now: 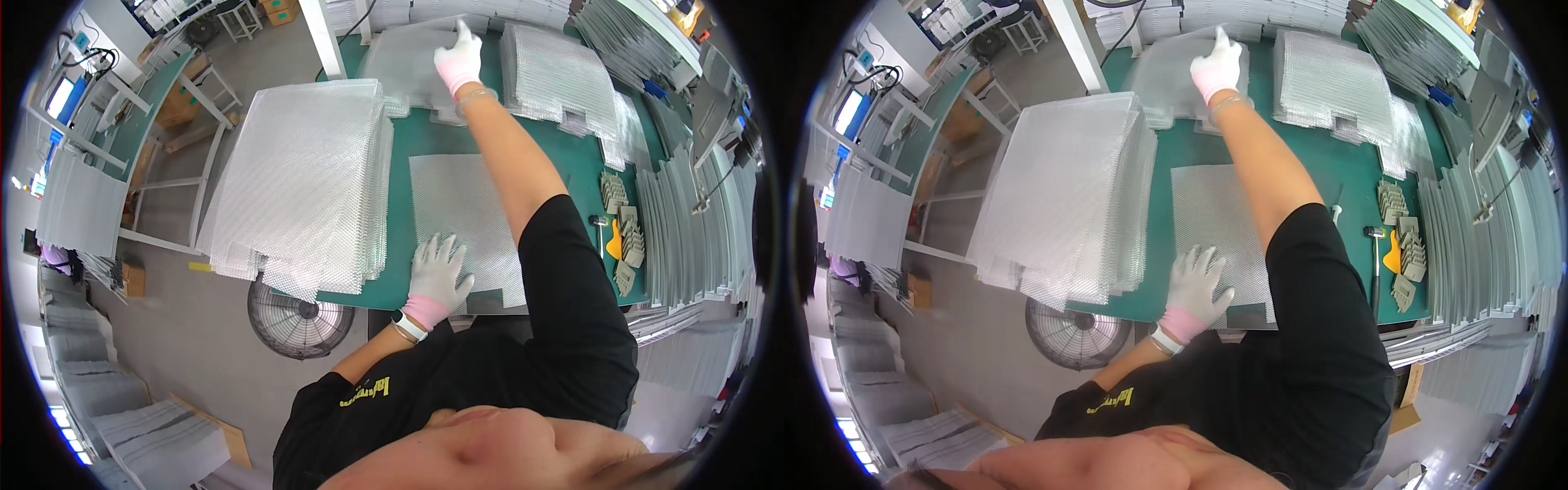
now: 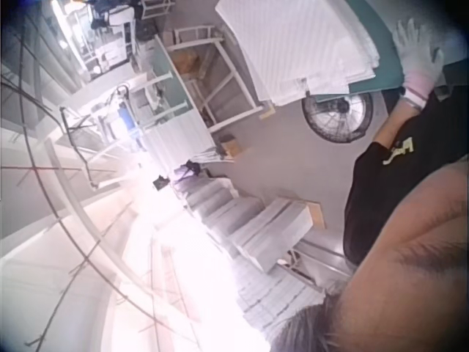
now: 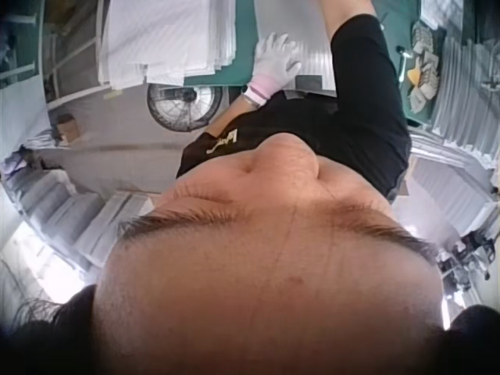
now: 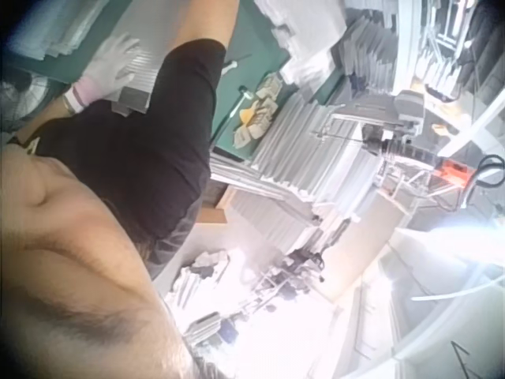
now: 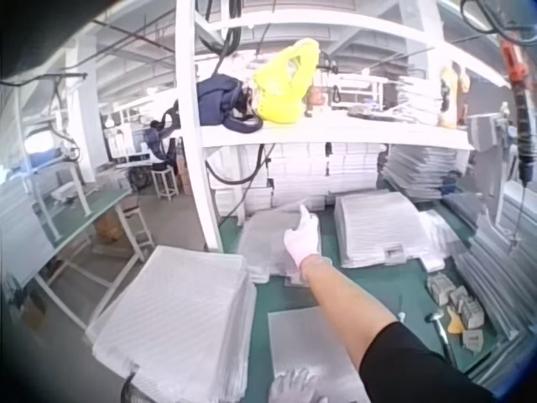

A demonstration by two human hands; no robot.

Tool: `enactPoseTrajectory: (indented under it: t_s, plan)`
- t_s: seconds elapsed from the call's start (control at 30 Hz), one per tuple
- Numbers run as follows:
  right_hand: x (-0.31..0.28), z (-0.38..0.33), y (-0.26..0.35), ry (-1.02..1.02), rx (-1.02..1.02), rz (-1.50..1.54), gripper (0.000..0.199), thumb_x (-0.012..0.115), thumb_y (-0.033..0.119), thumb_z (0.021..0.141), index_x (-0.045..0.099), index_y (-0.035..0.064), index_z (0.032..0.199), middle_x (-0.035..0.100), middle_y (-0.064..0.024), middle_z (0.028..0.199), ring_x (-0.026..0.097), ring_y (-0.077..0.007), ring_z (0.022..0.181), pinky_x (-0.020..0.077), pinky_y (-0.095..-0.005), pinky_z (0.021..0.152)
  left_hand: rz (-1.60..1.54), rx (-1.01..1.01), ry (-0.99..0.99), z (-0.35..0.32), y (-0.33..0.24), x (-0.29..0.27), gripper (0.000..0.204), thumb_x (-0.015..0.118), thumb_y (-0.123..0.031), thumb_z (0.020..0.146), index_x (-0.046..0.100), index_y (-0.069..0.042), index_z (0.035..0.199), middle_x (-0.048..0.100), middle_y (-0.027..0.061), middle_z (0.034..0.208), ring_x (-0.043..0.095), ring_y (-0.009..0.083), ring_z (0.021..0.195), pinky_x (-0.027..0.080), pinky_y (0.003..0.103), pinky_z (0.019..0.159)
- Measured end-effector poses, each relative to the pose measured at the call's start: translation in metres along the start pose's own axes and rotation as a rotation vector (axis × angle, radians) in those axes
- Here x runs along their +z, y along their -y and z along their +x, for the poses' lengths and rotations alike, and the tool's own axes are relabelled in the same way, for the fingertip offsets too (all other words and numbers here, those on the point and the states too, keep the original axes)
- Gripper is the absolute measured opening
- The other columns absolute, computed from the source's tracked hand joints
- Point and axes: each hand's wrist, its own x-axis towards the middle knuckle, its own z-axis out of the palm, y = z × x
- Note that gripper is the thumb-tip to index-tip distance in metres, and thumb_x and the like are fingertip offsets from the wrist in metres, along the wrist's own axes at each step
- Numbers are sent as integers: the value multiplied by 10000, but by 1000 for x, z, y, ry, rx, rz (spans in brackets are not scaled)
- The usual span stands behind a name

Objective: The person assembles air filters by placing mesh sheets onto a workbench, inserting plastic clips, and fitting metal frames. They use a handheld power tool to secure the components together. The process is repeated for multiple units, with finished filters stacked on the table.

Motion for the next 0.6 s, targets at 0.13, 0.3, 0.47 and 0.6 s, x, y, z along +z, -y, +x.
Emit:
enactPoseTrajectory:
  t_s: [0.13,0.3,0.47,0.6]
  plan:
    - [-17,41,3,236,21,714,499,599,80,848,612,55,1345,688,-55,1009,560,-81,744,487,-228,728,2,-10,-10,-1,1,2,549,609,-395,886,556,-75,1329,473,176,1427,391,424,1353,283,544,1141]
    - [-69,70,-3,205,13,954,501,541,-62,840,605,40,1326,675,-56,1226,533,-60,757,438,-203,653,-2,-10,-17,-2,2,3,542,610,-402,880,578,-76,1313,475,178,1433,385,420,1368,273,541,1152]
    - [-97,70,-40,239,72,828,462,585,-20,858,621,38,1315,700,-71,1169,593,-104,876,483,-238,759,24,11,-38,-3,0,7,559,607,-420,874,592,-78,1316,483,176,1436,395,412,1366,274,533,1154]
    - [-105,50,-11,196,-50,664,464,604,-24,850,628,22,1310,696,-81,1181,626,-173,1016,501,-292,890,47,-10,-41,-3,5,8,573,597,-434,875,585,-78,1325,487,174,1434,394,407,1369,271,526,1158]
